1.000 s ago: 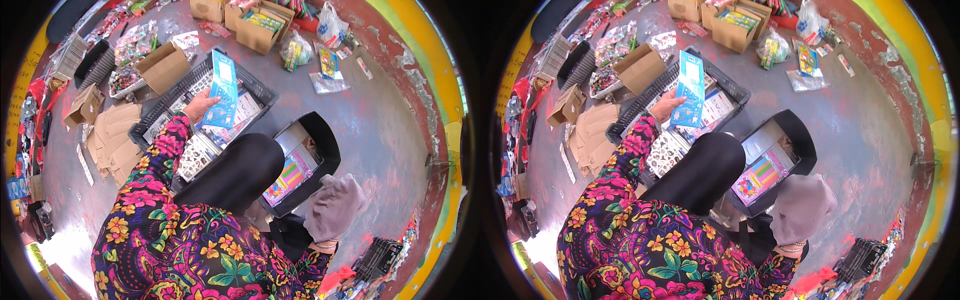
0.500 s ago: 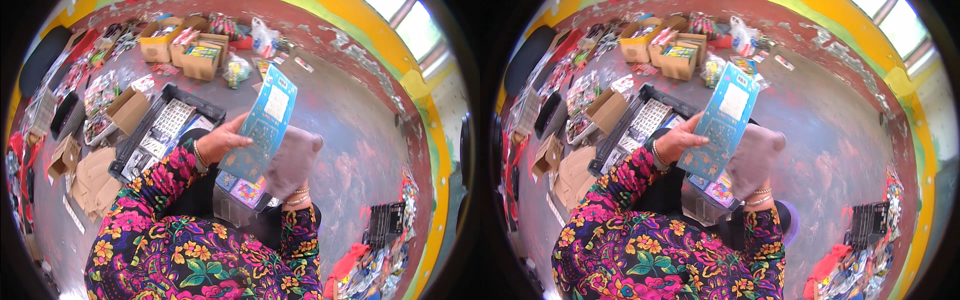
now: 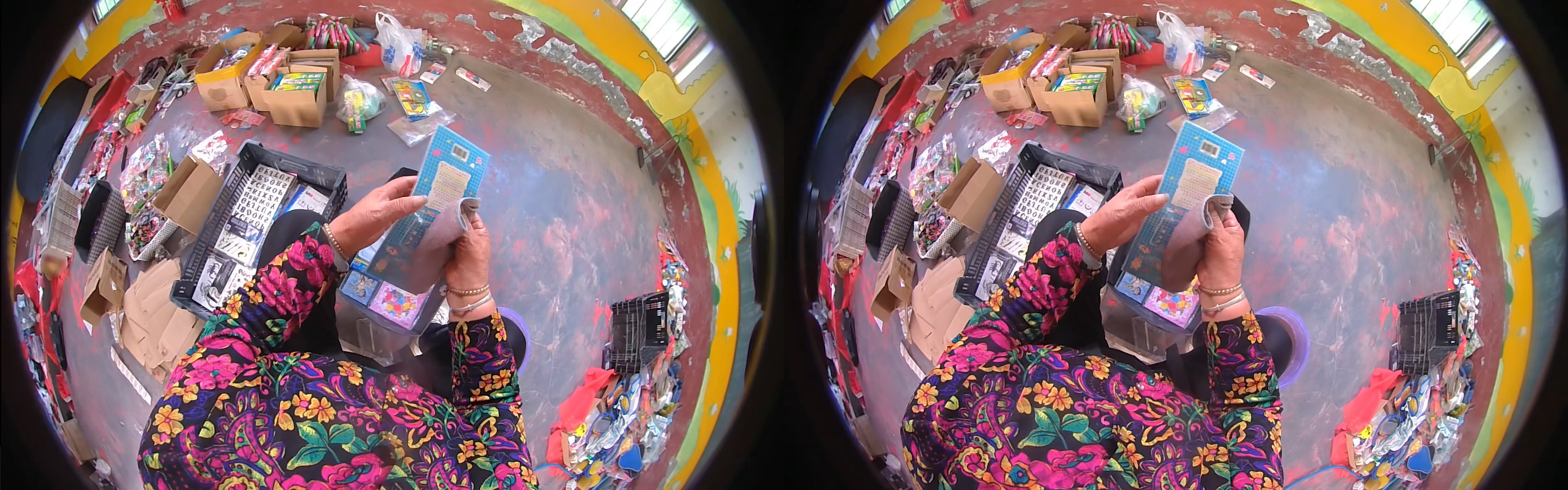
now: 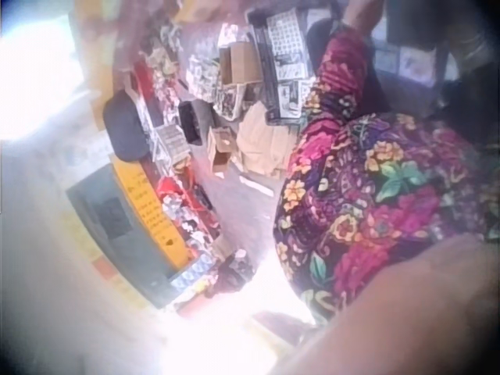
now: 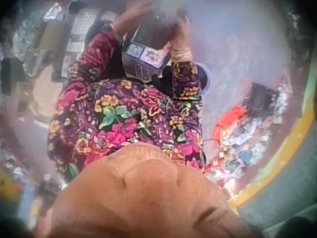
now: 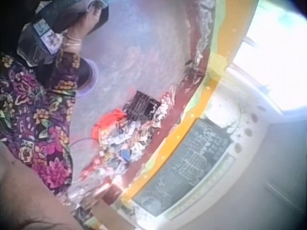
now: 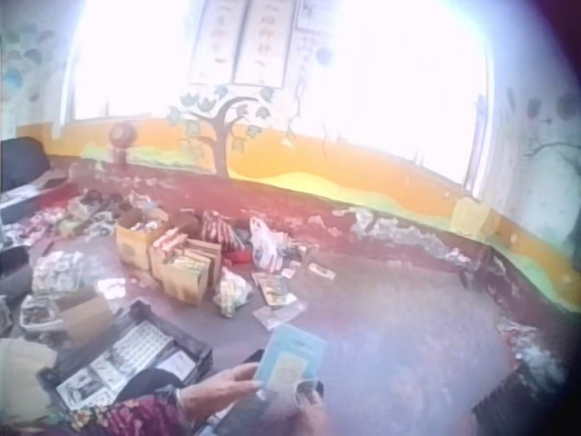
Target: The person sits on the floor and organizes stationery items. They open a plastic package, remove a white plastic tray, and place it on their lap. They then pick up a small yellow marker and a piece of paper, followed by wiping several sticker sheets with a cloth.
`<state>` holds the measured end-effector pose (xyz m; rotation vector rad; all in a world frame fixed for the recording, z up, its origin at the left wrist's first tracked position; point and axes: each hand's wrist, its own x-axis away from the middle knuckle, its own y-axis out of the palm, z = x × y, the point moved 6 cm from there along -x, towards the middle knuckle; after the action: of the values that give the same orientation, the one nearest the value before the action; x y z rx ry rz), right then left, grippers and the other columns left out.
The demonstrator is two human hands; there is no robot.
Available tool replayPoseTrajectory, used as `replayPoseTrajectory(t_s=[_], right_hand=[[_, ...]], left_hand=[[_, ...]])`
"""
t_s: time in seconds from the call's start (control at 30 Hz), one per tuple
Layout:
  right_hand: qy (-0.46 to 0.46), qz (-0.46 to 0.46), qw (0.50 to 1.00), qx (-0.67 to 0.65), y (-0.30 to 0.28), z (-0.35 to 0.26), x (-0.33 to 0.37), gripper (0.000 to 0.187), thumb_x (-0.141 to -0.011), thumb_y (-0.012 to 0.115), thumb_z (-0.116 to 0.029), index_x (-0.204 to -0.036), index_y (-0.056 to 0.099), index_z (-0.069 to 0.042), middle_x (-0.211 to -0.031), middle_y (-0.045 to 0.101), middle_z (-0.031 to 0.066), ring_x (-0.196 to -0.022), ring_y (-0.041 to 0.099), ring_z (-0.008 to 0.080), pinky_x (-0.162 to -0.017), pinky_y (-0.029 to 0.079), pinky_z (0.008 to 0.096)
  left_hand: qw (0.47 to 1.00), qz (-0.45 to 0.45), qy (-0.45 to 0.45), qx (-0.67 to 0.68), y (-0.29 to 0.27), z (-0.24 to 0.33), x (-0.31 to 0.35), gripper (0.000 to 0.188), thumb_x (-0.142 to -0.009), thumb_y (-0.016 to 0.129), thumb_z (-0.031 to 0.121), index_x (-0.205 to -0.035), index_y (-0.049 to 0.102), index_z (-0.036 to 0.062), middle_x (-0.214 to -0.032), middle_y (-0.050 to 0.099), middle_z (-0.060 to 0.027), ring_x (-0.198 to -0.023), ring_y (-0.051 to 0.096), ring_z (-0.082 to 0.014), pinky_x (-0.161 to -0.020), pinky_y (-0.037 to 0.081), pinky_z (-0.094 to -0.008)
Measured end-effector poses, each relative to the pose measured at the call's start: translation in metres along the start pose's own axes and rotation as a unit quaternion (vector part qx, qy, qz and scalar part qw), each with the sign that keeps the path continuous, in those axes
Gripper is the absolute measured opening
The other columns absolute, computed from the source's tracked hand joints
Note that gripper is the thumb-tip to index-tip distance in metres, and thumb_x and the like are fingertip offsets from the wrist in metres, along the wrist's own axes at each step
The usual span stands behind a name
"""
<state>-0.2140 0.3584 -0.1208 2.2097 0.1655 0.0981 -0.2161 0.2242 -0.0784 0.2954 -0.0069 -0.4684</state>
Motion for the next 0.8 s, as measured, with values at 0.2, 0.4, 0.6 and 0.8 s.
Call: replayPoseTrajectory(t_s=[0.2, 0.4, 0.6, 0.8], right_hand=[[0.003, -0.001, 0.997, 0.083, 0.007, 0.005, 0.005, 0.024, -0.091, 0.053, -0.017, -0.107, 0.057, 0.001, -0.098, 0.063, 0.0073, -0.084, 0.061, 0.0143, -0.073, 0.050, 0.0270], [-0.121, 0.107, 0.979, 0.128, -0.014, -0.036, 0.004, 0.038, -0.096, 0.042, -0.033, -0.107, 0.055, 0.001, -0.098, 0.061, 0.0105, -0.083, 0.061, 0.0189, -0.072, 0.051, 0.0311], [-0.140, -0.132, 0.966, 0.173, -0.004, -0.003, 0.012, 0.039, -0.095, 0.043, -0.029, -0.121, 0.048, 0.000, -0.119, 0.053, 0.0146, -0.107, 0.054, 0.0238, -0.090, 0.044, 0.0350], [-0.302, -0.109, 0.689, 0.650, 0.054, 0.003, 0.015, 0.053, -0.094, 0.037, -0.039, -0.133, 0.040, -0.004, -0.146, 0.024, 0.0162, -0.137, 0.015, 0.0332, -0.109, 0.011, 0.0423]], left_hand=[[0.964, 0.031, -0.100, 0.243, 0.011, -0.010, 0.002, 0.038, -0.092, 0.049, 0.022, -0.121, 0.047, -0.0034, -0.113, 0.057, -0.0101, -0.100, 0.057, -0.0181, -0.086, 0.046, -0.0303], [0.961, 0.079, -0.074, 0.254, -0.010, -0.014, 0.006, 0.035, -0.089, 0.050, 0.015, -0.119, 0.049, -0.0037, -0.108, 0.060, -0.0133, -0.096, 0.060, -0.0211, -0.084, 0.049, -0.0333], [0.978, 0.032, -0.061, 0.198, -0.002, -0.013, 0.001, 0.035, -0.086, 0.052, 0.010, -0.119, 0.049, -0.0019, -0.108, 0.059, -0.0112, -0.096, 0.060, -0.0209, -0.087, 0.048, -0.0324], [0.932, -0.031, -0.154, 0.326, 0.006, -0.067, 0.007, 0.044, -0.088, 0.056, 0.012, -0.128, 0.042, 0.0018, -0.125, 0.048, -0.0065, -0.111, 0.049, -0.0156, -0.096, 0.040, -0.0293]])
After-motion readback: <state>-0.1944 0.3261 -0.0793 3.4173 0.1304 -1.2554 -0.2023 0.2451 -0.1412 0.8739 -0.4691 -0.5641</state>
